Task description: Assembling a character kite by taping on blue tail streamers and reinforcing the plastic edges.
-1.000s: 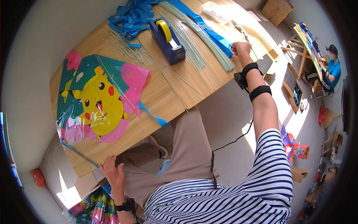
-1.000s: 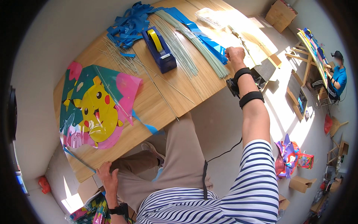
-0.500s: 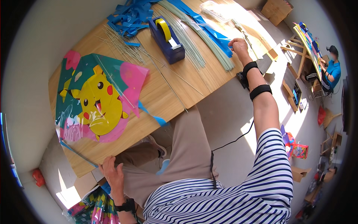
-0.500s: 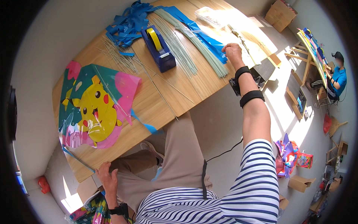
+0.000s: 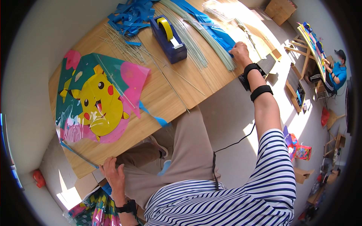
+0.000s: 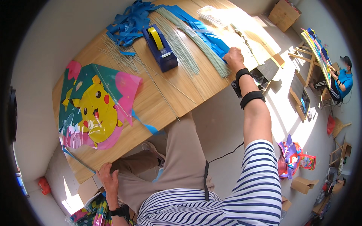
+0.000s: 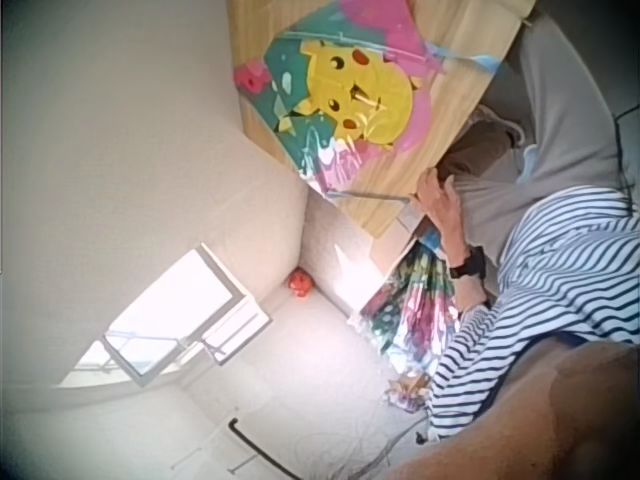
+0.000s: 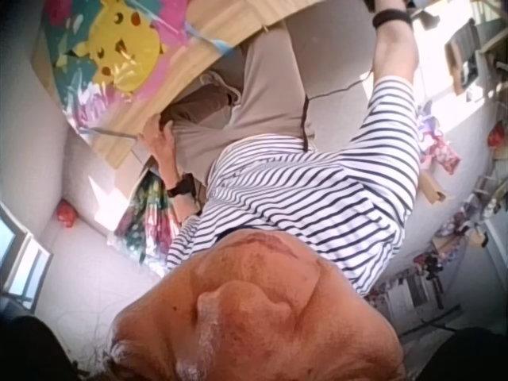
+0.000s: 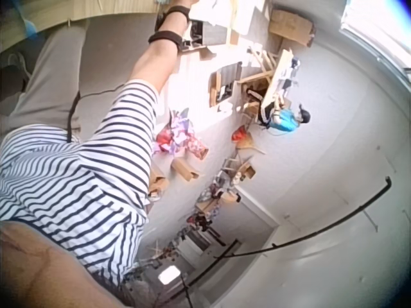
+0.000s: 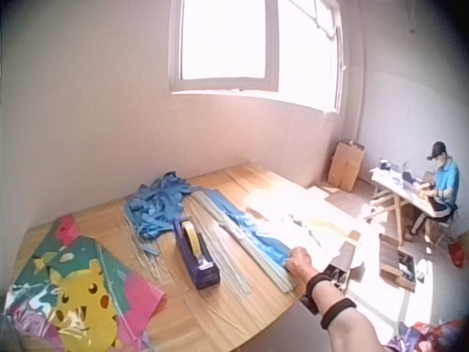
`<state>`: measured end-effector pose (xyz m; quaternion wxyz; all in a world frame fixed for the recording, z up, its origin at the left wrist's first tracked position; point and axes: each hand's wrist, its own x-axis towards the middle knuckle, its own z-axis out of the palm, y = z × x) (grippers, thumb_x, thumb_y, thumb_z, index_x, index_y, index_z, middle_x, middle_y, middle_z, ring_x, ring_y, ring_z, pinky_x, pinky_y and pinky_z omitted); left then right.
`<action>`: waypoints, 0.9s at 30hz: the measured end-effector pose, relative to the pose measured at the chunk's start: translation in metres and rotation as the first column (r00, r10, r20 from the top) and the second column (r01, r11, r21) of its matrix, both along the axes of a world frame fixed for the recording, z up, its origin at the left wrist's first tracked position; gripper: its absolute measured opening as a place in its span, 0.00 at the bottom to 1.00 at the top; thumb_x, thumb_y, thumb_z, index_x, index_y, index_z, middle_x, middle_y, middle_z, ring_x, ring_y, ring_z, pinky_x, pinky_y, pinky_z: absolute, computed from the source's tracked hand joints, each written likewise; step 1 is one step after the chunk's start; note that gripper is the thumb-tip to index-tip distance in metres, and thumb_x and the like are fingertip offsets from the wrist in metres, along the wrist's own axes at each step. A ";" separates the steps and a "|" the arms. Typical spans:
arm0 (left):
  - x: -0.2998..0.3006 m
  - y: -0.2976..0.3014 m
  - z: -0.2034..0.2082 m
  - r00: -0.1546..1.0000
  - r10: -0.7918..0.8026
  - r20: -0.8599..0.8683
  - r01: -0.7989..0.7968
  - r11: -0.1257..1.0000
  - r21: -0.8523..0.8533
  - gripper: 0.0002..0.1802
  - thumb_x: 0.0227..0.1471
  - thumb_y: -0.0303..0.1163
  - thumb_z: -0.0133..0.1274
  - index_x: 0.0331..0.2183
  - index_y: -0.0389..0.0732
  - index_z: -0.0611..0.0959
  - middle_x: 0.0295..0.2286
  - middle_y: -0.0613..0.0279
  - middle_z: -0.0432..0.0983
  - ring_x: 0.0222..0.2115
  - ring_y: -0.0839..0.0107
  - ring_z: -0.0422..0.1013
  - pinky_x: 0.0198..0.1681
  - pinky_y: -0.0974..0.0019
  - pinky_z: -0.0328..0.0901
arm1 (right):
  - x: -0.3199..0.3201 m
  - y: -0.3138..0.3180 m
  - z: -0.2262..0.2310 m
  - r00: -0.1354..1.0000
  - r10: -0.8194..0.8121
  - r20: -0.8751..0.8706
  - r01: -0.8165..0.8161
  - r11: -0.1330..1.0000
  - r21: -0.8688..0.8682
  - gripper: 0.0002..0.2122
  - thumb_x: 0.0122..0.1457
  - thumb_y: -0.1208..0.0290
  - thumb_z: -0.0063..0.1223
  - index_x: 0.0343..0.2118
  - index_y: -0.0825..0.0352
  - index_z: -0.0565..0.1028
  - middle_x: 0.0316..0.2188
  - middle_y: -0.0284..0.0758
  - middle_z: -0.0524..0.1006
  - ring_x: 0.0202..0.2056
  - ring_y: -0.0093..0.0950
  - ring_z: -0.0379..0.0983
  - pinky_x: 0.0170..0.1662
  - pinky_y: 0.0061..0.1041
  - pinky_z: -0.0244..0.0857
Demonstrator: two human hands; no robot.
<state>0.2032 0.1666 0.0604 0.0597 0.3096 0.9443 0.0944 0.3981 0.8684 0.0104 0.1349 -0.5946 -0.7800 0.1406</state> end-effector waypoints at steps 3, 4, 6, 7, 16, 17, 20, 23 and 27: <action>-0.001 0.001 0.000 1.000 -0.016 -0.005 0.016 1.000 0.023 0.21 0.44 0.29 0.63 0.44 0.40 0.80 0.49 0.52 0.75 0.54 0.53 0.67 0.66 0.37 0.45 | 0.011 0.018 -0.010 0.991 -0.040 -0.129 0.038 0.999 -0.021 0.11 0.44 0.68 0.71 0.25 0.69 0.80 0.24 0.43 0.81 0.27 0.35 0.79 0.34 0.32 0.72; -0.001 0.000 0.000 1.000 -0.014 -0.012 0.014 1.000 0.017 0.22 0.44 0.28 0.63 0.44 0.39 0.80 0.49 0.53 0.75 0.54 0.53 0.67 0.65 0.37 0.45 | 0.009 0.019 -0.006 0.988 -0.050 -0.148 0.034 0.993 -0.113 0.12 0.44 0.68 0.71 0.27 0.71 0.80 0.28 0.46 0.81 0.31 0.38 0.79 0.37 0.33 0.72; 0.001 -0.002 -0.002 1.000 -0.013 -0.016 0.013 1.000 0.008 0.23 0.43 0.27 0.64 0.44 0.38 0.80 0.48 0.55 0.74 0.54 0.55 0.66 0.65 0.37 0.45 | 0.007 0.018 0.010 0.982 -0.077 -0.171 0.025 0.958 -0.287 0.15 0.45 0.66 0.71 0.29 0.74 0.80 0.36 0.52 0.81 0.38 0.43 0.81 0.43 0.36 0.73; 0.001 -0.001 -0.002 1.000 -0.011 -0.013 0.012 1.000 0.007 0.22 0.43 0.27 0.64 0.44 0.38 0.80 0.48 0.55 0.74 0.54 0.55 0.66 0.65 0.37 0.45 | 0.006 0.017 0.012 0.990 -0.060 -0.128 0.030 0.974 -0.227 0.15 0.45 0.66 0.71 0.29 0.74 0.80 0.35 0.53 0.81 0.38 0.43 0.81 0.43 0.37 0.73; 0.000 0.000 -0.003 1.000 -0.008 -0.006 0.008 1.000 0.011 0.22 0.43 0.28 0.64 0.44 0.38 0.81 0.47 0.54 0.73 0.53 0.54 0.67 0.65 0.37 0.45 | 0.012 0.006 0.008 0.999 0.049 -0.001 -0.048 0.992 -0.117 0.13 0.44 0.70 0.70 0.27 0.75 0.80 0.31 0.52 0.81 0.35 0.41 0.80 0.40 0.36 0.72; 0.000 0.001 -0.002 1.000 -0.005 -0.002 0.005 1.000 0.009 0.22 0.43 0.28 0.64 0.44 0.38 0.81 0.47 0.54 0.73 0.53 0.54 0.67 0.65 0.37 0.45 | 0.012 0.006 0.003 0.999 0.018 -0.032 -0.021 0.995 -0.100 0.13 0.43 0.71 0.71 0.26 0.75 0.80 0.28 0.50 0.81 0.31 0.39 0.79 0.37 0.34 0.71; -0.004 0.003 -0.002 1.000 -0.009 0.003 0.009 1.000 0.006 0.22 0.44 0.28 0.64 0.44 0.38 0.81 0.47 0.54 0.73 0.53 0.54 0.67 0.66 0.37 0.45 | 0.015 0.018 -0.011 0.987 -0.041 -0.154 0.027 0.995 -0.098 0.12 0.44 0.71 0.70 0.24 0.75 0.79 0.24 0.46 0.80 0.25 0.34 0.77 0.31 0.31 0.70; -0.003 -0.001 -0.003 1.000 -0.006 -0.003 0.006 1.000 0.009 0.22 0.44 0.28 0.64 0.44 0.38 0.81 0.47 0.54 0.73 0.53 0.54 0.67 0.66 0.37 0.45 | 0.014 0.021 -0.001 0.974 -0.046 -0.221 0.013 0.988 -0.152 0.11 0.45 0.72 0.69 0.23 0.75 0.78 0.22 0.43 0.79 0.23 0.30 0.76 0.29 0.28 0.69; -0.003 0.000 -0.004 1.000 -0.015 -0.025 0.016 1.000 0.019 0.21 0.44 0.28 0.63 0.44 0.40 0.81 0.47 0.55 0.74 0.52 0.53 0.68 0.64 0.36 0.47 | 0.032 0.025 0.017 0.749 0.582 0.317 -0.661 0.692 0.290 0.07 0.45 0.76 0.65 0.19 0.73 0.78 0.22 0.44 0.80 0.26 0.31 0.80 0.31 0.30 0.71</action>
